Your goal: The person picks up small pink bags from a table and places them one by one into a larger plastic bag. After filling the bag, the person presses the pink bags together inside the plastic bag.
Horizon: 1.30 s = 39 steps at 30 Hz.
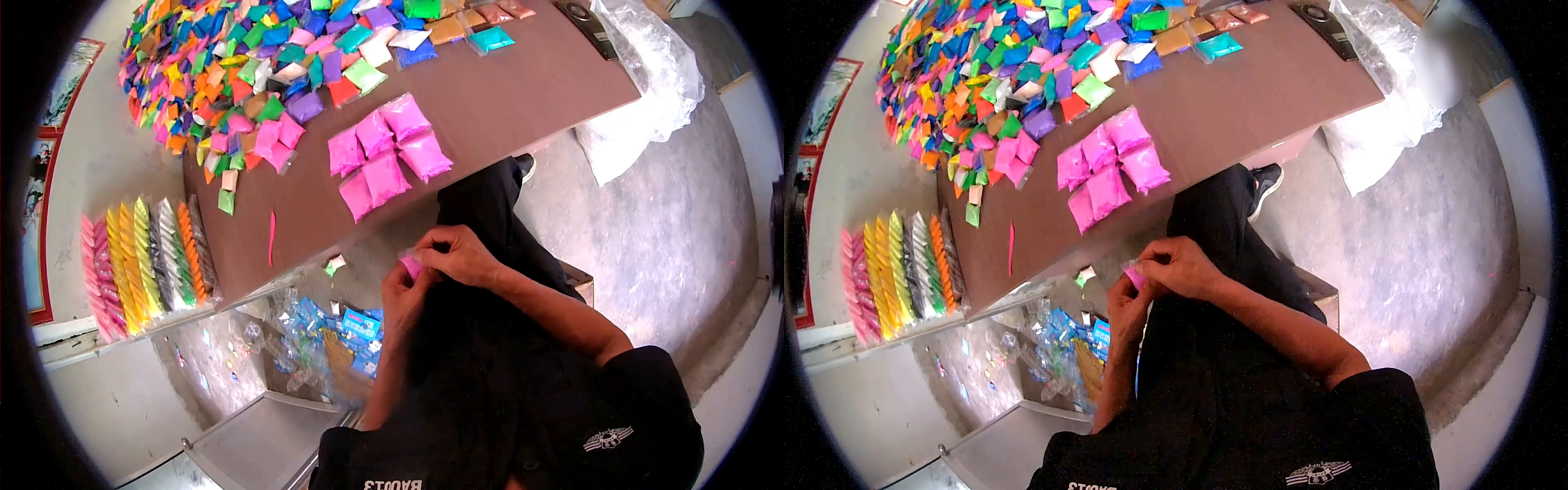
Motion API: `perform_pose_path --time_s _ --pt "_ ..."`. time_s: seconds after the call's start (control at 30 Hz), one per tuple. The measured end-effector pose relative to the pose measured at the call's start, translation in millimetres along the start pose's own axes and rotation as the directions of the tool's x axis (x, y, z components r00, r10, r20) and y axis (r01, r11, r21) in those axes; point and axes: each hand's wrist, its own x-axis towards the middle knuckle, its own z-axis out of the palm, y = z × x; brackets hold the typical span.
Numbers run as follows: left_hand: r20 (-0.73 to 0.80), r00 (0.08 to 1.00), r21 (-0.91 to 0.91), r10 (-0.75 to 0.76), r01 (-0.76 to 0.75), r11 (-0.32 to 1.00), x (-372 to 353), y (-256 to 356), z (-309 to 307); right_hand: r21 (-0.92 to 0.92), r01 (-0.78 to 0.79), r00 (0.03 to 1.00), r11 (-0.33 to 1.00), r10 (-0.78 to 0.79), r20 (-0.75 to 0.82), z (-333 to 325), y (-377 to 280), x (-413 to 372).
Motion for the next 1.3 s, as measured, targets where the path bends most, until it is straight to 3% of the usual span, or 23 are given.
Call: perform_pose_path --time_s 0.1,0.17,0.2,0.27,0.4,0.47,0.6,0.67,0.73,0.8,0.9,1.03,1.13,1.23,1.3 --pt "0.010 0.999 0.005 0.032 -0.033 0.999 -0.6 7.3 -0.3 -0.041 0.058 0.998 0.997 -0.059 -0.020 1.3 -9.4 -1.3" --pt "0.019 0.998 0.038 0.059 -0.060 0.997 -2.9 3.4 -4.3 -0.115 0.065 0.996 0.991 -0.058 0.067 -0.4 -6.8 -1.5" --pt "0.046 0.996 0.032 0.076 -0.078 0.996 -2.4 2.2 -8.2 -0.170 0.148 0.989 0.974 -0.143 0.038 0.3 -2.2 -2.3" --pt "0.046 0.999 0.223 -0.008 -0.002 0.975 -0.9 -0.6 -12.7 -0.142 0.138 0.990 0.980 -0.136 0.024 0.3 -7.1 -6.5" --pt "0.106 0.985 -0.003 0.133 -0.133 0.991 -3.5 30.8 2.1 -0.109 0.137 0.990 0.985 -0.139 -0.009 -2.9 -17.0 -9.5" --pt "-0.016 0.993 -0.087 0.115 -0.116 0.989 -3.1 27.3 3.1 -0.084 0.136 0.989 0.987 -0.140 -0.039 -2.9 -15.5 -10.4" --pt "-0.026 0.989 -0.050 0.147 -0.148 0.988 2.2 34.1 -1.4 -0.107 0.188 0.973 0.976 -0.200 -0.115 -2.3 -20.6 -17.1" --pt "-0.008 0.995 0.033 0.095 -0.095 0.995 0.2 45.4 0.3 -0.160 0.162 0.969 0.974 -0.188 -0.161 0.0 -19.3 -19.9" --pt "-0.002 0.988 0.058 0.153 -0.152 0.987 4.1 47.1 0.6 -0.176 0.182 0.962 0.967 -0.212 -0.170 -1.6 -23.3 -20.3" --pt "0.053 0.979 0.006 0.195 -0.196 0.981 3.8 51.1 1.9 -0.155 0.075 0.988 0.985 -0.094 -0.125 -4.3 -25.5 -21.4" --pt "0.140 0.973 0.048 0.183 -0.191 0.980 8.7 48.5 -7.5 -0.074 0.103 0.987 0.992 -0.112 -0.113 -5.2 -25.8 -22.0" --pt "0.186 0.968 0.060 0.166 -0.180 0.982 5.9 58.6 -2.7 -0.169 0.098 0.991 0.981 -0.112 -0.077 -13.1 -32.4 -28.8" --pt "0.209 0.967 0.160 0.147 -0.182 0.970 7.9 68.1 4.3 -0.142 0.162 0.973 0.977 -0.182 -0.141 -15.6 -28.8 -34.5" --pt "0.284 0.947 0.111 0.149 -0.186 0.976 13.3 70.8 9.3 -0.084 0.199 0.943 0.976 -0.214 -0.254 -16.2 -30.8 -37.9" --pt "0.357 0.933 0.051 0.053 -0.076 0.996 12.6 78.0 14.2 -0.136 0.209 0.913 0.968 -0.243 -0.328 -16.0 -35.9 -41.9"
